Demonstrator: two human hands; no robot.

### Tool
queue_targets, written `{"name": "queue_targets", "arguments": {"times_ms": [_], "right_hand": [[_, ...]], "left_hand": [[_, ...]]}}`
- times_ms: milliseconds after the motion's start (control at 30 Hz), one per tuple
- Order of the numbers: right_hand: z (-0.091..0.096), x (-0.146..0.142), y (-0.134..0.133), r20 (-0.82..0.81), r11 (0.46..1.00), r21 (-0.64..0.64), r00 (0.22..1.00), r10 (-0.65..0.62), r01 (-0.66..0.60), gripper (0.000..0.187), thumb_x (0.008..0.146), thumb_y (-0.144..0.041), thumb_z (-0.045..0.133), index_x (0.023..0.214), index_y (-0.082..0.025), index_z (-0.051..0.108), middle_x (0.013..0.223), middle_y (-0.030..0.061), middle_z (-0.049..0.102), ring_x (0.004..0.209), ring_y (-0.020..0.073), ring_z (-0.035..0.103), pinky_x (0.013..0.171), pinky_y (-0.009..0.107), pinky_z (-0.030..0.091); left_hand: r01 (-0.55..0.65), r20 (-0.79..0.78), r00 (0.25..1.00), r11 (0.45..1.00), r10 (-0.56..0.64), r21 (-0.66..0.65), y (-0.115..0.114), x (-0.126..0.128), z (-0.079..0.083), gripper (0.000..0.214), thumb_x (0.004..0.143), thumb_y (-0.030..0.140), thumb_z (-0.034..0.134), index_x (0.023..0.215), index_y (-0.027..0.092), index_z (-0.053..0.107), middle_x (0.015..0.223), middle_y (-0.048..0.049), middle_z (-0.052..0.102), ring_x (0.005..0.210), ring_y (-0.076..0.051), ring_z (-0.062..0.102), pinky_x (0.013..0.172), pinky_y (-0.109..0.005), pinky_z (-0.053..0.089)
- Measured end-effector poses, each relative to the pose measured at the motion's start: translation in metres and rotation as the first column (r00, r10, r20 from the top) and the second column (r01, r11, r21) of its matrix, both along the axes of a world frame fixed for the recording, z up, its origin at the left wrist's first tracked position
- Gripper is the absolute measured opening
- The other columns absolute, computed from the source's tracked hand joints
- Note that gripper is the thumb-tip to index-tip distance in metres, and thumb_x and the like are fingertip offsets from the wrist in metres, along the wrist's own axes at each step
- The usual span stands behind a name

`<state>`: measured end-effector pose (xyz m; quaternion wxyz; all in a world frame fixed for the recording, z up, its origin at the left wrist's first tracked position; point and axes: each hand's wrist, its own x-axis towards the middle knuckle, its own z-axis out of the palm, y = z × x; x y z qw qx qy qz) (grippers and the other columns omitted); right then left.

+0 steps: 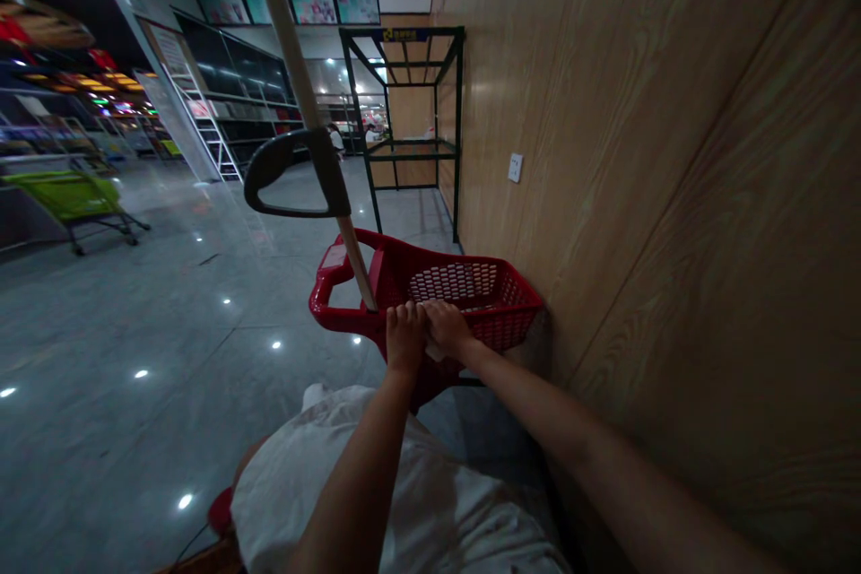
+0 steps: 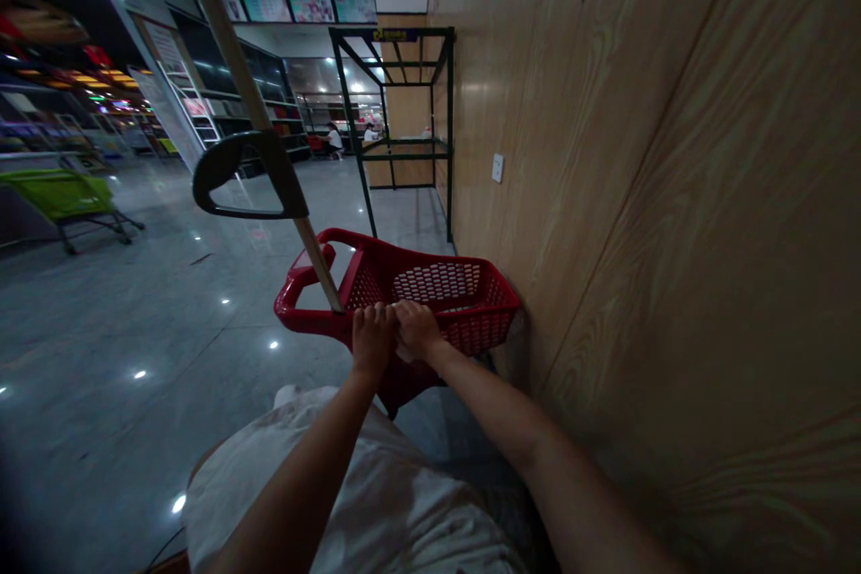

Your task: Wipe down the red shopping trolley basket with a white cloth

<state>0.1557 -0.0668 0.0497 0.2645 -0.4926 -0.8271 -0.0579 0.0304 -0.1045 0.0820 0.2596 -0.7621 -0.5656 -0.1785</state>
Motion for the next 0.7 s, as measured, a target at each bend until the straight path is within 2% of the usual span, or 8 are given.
{"name": "queue_targets", "arguments": {"times_ms": [67,133,200,333,433,533,700], "right_hand": [[-0.001,-0.008,0.000,-0.023,1.000,0.012,1.000,-0.004,0.004,0.032,0.095,-0.023,0.042,0.124,-0.015,0.053,0.123,0.0109,0.059,0.111,0.0217,0.052,0.093,0.034,0.041],[-0.003,0.003,-0.001,0.016,1.000,-0.002,1.000,-0.002,0.002,0.031,0.096,-0.024,0.041,0.123,-0.017,0.053,0.123,0.0101,0.059,0.110,0.0217,0.053,0.091,0.034,0.041],[-0.007,0.029,-0.001,0.076,0.999,-0.027,0.997,-0.018,0.020,0.029,0.096,-0.027,0.041,0.121,-0.020,0.055,0.122,0.0087,0.060,0.107,0.0210,0.054,0.089,0.032,0.042],[-0.016,0.094,-0.004,0.169,0.990,-0.034,0.977,-0.132,0.139,0.028,0.096,-0.029,0.043,0.118,-0.021,0.058,0.124,0.0086,0.058,0.106,0.0204,0.054,0.090,0.031,0.040],[-0.020,0.120,-0.006,0.187,0.980,-0.016,0.963,-0.192,0.198,0.028,0.095,-0.027,0.043,0.116,-0.019,0.059,0.123,0.0101,0.058,0.107,0.0217,0.053,0.092,0.032,0.038],[-0.017,0.107,-0.007,0.159,0.983,-0.004,0.971,-0.179,0.182,0.029,0.095,-0.025,0.042,0.117,-0.017,0.058,0.120,0.0112,0.060,0.107,0.0227,0.053,0.093,0.033,0.036],[-0.004,0.031,-0.009,0.024,0.999,0.030,1.000,-0.017,0.016,0.029,0.096,-0.025,0.040,0.118,-0.016,0.056,0.118,0.0103,0.061,0.107,0.0216,0.053,0.091,0.033,0.037]], "left_hand": [[0.003,-0.024,1.000,1.000,-0.003,0.009,-0.001,-0.003,-0.001,0.031,0.088,0.013,0.039,0.113,0.013,0.057,0.102,-0.0121,0.060,0.097,-0.025,0.052,0.096,-0.046,0.040],[0.010,-0.032,0.999,1.000,-0.010,0.004,-0.001,-0.004,-0.002,0.032,0.088,0.012,0.039,0.115,0.013,0.057,0.106,-0.0128,0.060,0.099,-0.026,0.051,0.097,-0.046,0.039],[0.020,-0.020,1.000,1.000,-0.020,-0.015,-0.001,-0.003,-0.003,0.032,0.088,0.013,0.040,0.115,0.013,0.057,0.110,-0.0134,0.060,0.101,-0.026,0.051,0.098,-0.046,0.039],[0.040,0.020,0.999,0.998,-0.039,-0.055,0.001,0.003,-0.006,0.034,0.087,0.014,0.044,0.118,0.014,0.056,0.114,-0.0139,0.059,0.105,-0.026,0.051,0.100,-0.047,0.038],[0.027,-0.007,1.000,0.999,-0.028,-0.044,0.001,0.009,-0.008,0.036,0.087,0.013,0.042,0.120,0.014,0.055,0.117,-0.0134,0.059,0.105,-0.026,0.051,0.101,-0.047,0.038],[-0.002,-0.028,1.000,1.000,0.002,-0.010,0.000,0.012,-0.009,0.035,0.088,0.011,0.040,0.119,0.013,0.056,0.117,-0.0130,0.059,0.105,-0.025,0.051,0.101,-0.045,0.037],[0.003,-0.007,1.000,1.000,-0.003,0.006,-0.001,0.008,-0.010,0.031,0.089,0.011,0.039,0.113,0.014,0.058,0.110,-0.0119,0.060,0.100,-0.024,0.052,0.099,-0.046,0.039]]}}
